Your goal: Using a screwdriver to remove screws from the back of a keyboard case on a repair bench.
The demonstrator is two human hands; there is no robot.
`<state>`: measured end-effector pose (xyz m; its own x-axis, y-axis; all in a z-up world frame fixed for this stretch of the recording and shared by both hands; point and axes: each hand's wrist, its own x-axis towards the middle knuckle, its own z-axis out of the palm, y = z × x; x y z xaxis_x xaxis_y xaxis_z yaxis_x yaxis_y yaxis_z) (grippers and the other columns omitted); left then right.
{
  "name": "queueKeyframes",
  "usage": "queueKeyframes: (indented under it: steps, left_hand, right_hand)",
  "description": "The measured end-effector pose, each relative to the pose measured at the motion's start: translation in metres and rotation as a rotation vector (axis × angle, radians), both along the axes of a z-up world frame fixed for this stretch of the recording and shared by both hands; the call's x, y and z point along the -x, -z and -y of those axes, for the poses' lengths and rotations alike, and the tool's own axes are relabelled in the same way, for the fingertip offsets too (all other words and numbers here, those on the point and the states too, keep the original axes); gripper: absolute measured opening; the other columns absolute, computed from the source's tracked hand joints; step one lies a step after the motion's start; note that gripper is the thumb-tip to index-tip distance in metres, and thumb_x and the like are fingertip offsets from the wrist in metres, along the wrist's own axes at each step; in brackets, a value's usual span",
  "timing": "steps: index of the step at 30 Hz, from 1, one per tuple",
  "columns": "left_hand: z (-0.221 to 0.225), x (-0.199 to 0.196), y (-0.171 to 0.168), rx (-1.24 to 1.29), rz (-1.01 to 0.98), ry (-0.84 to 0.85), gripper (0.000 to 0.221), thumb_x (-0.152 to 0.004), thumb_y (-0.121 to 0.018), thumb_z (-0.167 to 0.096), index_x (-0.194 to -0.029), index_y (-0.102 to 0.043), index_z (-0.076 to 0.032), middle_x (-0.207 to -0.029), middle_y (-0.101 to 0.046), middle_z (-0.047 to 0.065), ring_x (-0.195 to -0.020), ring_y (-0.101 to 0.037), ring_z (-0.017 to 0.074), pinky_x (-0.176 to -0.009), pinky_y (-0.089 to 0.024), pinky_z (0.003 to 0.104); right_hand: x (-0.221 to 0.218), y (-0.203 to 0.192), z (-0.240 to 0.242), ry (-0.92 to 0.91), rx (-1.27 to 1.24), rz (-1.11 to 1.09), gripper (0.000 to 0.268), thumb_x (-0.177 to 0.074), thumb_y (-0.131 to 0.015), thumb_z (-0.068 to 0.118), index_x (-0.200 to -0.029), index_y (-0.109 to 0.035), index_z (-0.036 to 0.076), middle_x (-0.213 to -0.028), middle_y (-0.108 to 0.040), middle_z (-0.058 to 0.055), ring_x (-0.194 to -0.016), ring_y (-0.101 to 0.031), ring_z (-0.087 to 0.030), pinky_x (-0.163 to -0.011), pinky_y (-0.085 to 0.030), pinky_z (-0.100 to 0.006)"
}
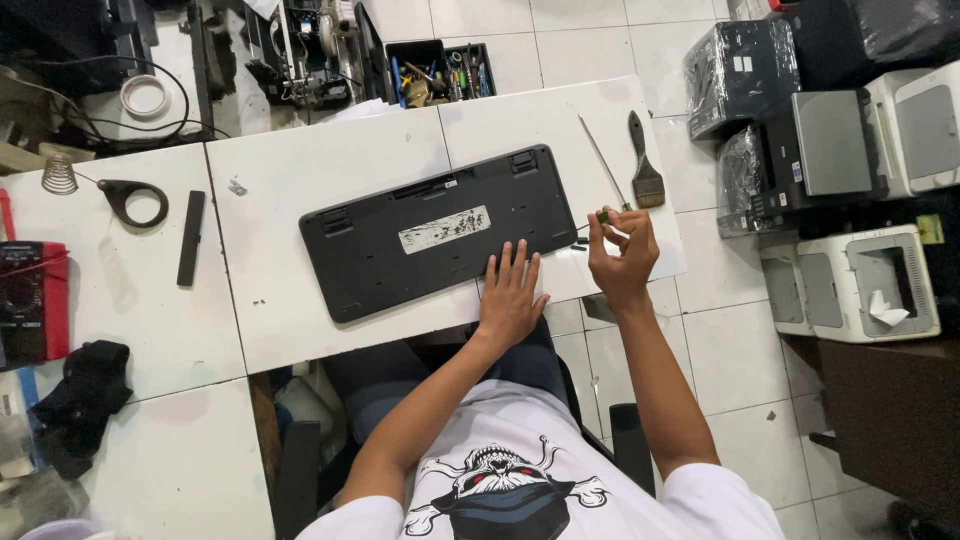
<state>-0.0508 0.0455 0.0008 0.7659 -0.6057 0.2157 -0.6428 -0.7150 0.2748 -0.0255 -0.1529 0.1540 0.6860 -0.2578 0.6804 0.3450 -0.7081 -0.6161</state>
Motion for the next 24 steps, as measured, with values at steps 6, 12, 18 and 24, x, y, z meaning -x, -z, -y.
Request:
queueKeyframes:
  steps: [6, 12, 18, 24]
  left_hand:
    - [0.000, 0.001, -0.001, -0.015, -0.004, -0.003, 0.088, -0.116, -0.067, -0.058, -0.183, -0.045, -0.007, -0.194, -0.028, 0.031, -0.180, -0.024, 0.0558, -0.142, -0.022, 0.075]
    - [-0.001, -0.001, -0.005, 0.011, -0.035, -0.004, 0.087, -0.115, -0.070, -0.055, -0.182, -0.047, -0.005, -0.194, -0.029, 0.031, -0.180, -0.023, 0.0561, -0.142, -0.020, 0.076]
    - [0.000, -0.001, -0.001, 0.008, -0.035, -0.006, 0.087, -0.115, -0.069, -0.056, -0.183, -0.046, -0.006, -0.194, -0.029, 0.031, -0.181, -0.022, 0.0548, -0.143, -0.019, 0.075]
    - [-0.021, -0.003, -0.002, 0.034, -0.075, -0.032, 0.101, -0.105, -0.083, -0.052, -0.185, -0.042, -0.006, -0.196, -0.027, 0.025, -0.182, -0.022, 0.0485, -0.146, -0.020, 0.065]
  right_hand:
    - [-0.006, -0.045, -0.011, -0.076, 0.094, -0.065, 0.025, -0.106, -0.088, -0.015, -0.111, -0.067, -0.002, -0.127, -0.084, -0.022, -0.114, -0.087, -0.043, -0.081, -0.075, -0.046]
    - [-0.007, -0.018, 0.006, -0.103, -0.052, -0.095, 0.029, -0.107, -0.084, -0.020, -0.111, -0.061, -0.002, -0.110, -0.084, -0.017, -0.098, -0.089, -0.038, -0.078, -0.076, -0.043]
    - [-0.011, 0.006, 0.011, -0.007, -0.057, -0.012, 0.032, -0.108, -0.084, -0.020, -0.115, -0.058, -0.002, -0.110, -0.074, -0.015, -0.098, -0.087, -0.035, -0.072, -0.076, -0.040]
    - [-0.005, -0.006, -0.011, -0.008, -0.063, 0.054, 0.032, -0.107, -0.091, -0.013, -0.120, -0.064, -0.004, -0.112, -0.072, -0.017, -0.096, -0.086, -0.035, -0.073, -0.077, -0.041]
